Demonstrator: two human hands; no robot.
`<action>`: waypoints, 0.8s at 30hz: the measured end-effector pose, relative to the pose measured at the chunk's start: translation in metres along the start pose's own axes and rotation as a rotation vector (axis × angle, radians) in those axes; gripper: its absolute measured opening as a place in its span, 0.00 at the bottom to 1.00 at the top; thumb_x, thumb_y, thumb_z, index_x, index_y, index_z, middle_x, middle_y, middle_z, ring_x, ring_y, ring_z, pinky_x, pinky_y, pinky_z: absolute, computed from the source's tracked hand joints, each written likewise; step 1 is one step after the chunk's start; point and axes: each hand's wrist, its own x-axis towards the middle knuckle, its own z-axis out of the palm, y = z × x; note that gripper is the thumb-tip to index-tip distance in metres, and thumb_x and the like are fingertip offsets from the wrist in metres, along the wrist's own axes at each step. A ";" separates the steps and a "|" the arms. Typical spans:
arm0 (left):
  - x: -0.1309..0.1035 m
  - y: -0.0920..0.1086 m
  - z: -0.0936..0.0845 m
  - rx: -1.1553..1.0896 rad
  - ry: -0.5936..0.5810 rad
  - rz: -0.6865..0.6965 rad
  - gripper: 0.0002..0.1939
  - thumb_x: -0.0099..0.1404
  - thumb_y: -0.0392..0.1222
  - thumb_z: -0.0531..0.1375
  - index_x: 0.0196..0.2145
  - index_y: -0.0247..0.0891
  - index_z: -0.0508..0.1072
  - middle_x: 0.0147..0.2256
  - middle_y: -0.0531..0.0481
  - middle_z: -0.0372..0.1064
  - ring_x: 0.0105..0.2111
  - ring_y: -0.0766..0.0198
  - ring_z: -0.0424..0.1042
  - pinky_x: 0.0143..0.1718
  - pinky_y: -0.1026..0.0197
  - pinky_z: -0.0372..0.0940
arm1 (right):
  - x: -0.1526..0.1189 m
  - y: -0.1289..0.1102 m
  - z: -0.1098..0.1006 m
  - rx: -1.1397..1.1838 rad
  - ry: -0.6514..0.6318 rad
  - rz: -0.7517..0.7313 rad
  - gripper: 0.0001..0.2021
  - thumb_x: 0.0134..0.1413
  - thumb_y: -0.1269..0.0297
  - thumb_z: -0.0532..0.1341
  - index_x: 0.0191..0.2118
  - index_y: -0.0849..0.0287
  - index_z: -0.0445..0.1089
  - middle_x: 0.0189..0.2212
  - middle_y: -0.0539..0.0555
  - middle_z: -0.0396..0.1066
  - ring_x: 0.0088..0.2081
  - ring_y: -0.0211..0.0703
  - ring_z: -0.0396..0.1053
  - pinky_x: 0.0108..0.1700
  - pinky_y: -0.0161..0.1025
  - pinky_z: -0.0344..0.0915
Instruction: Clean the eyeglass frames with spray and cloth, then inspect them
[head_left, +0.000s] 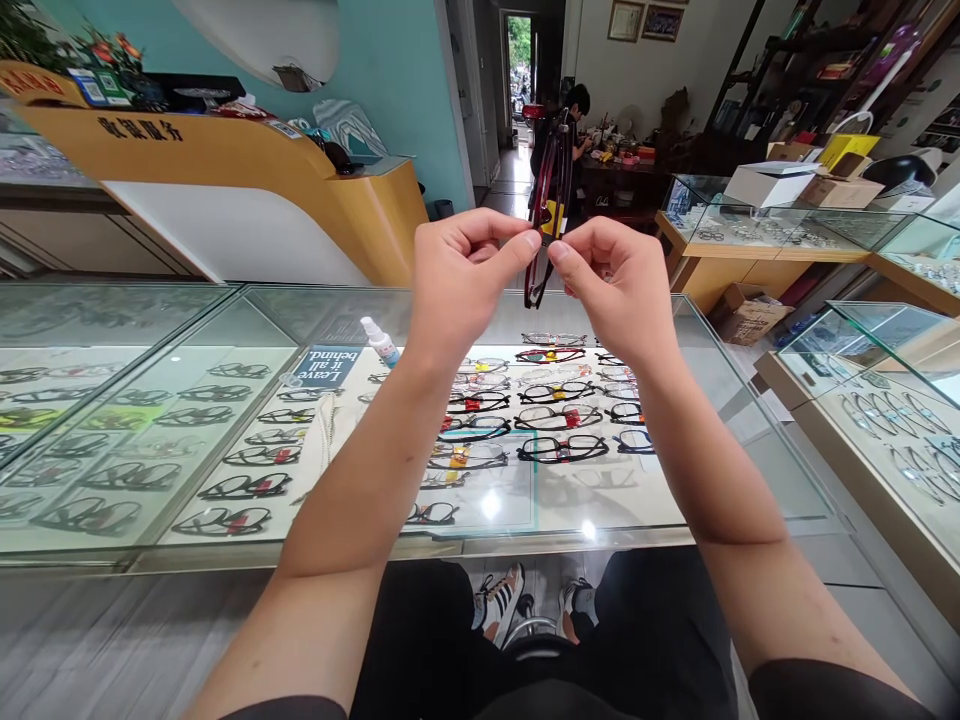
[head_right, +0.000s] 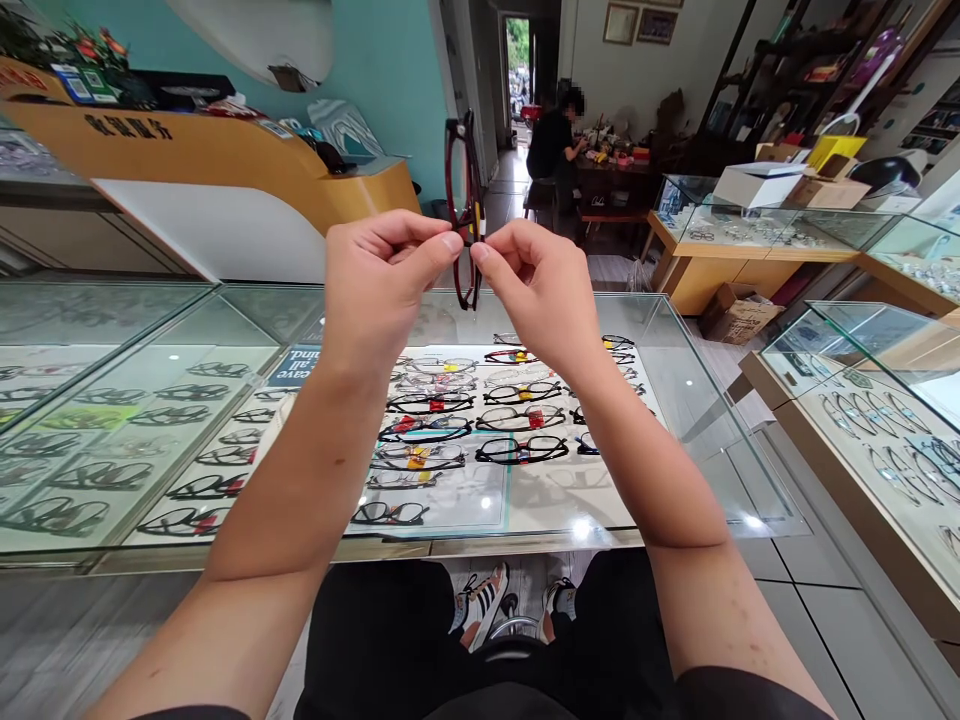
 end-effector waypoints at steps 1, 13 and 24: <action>0.000 0.001 0.000 0.017 0.006 0.011 0.04 0.69 0.45 0.71 0.35 0.47 0.84 0.20 0.56 0.54 0.24 0.65 0.63 0.27 0.58 0.60 | -0.002 -0.001 0.001 -0.029 0.021 0.001 0.24 0.70 0.37 0.65 0.34 0.54 0.70 0.27 0.49 0.66 0.32 0.40 0.62 0.36 0.41 0.59; 0.021 -0.005 -0.054 0.414 -0.251 -0.092 0.05 0.60 0.39 0.73 0.29 0.44 0.81 0.17 0.58 0.51 0.23 0.65 0.54 0.30 0.54 0.58 | -0.011 0.017 -0.024 -0.215 -0.159 0.177 0.36 0.67 0.31 0.63 0.23 0.52 0.49 0.21 0.44 0.44 0.27 0.37 0.43 0.31 0.42 0.48; 0.034 -0.088 -0.074 0.742 -0.639 -0.451 0.07 0.52 0.43 0.76 0.25 0.46 0.82 0.21 0.52 0.69 0.32 0.56 0.72 0.35 0.54 0.64 | -0.062 0.098 -0.066 -0.369 0.085 0.330 0.39 0.68 0.34 0.63 0.20 0.52 0.42 0.19 0.44 0.38 0.26 0.36 0.37 0.30 0.45 0.38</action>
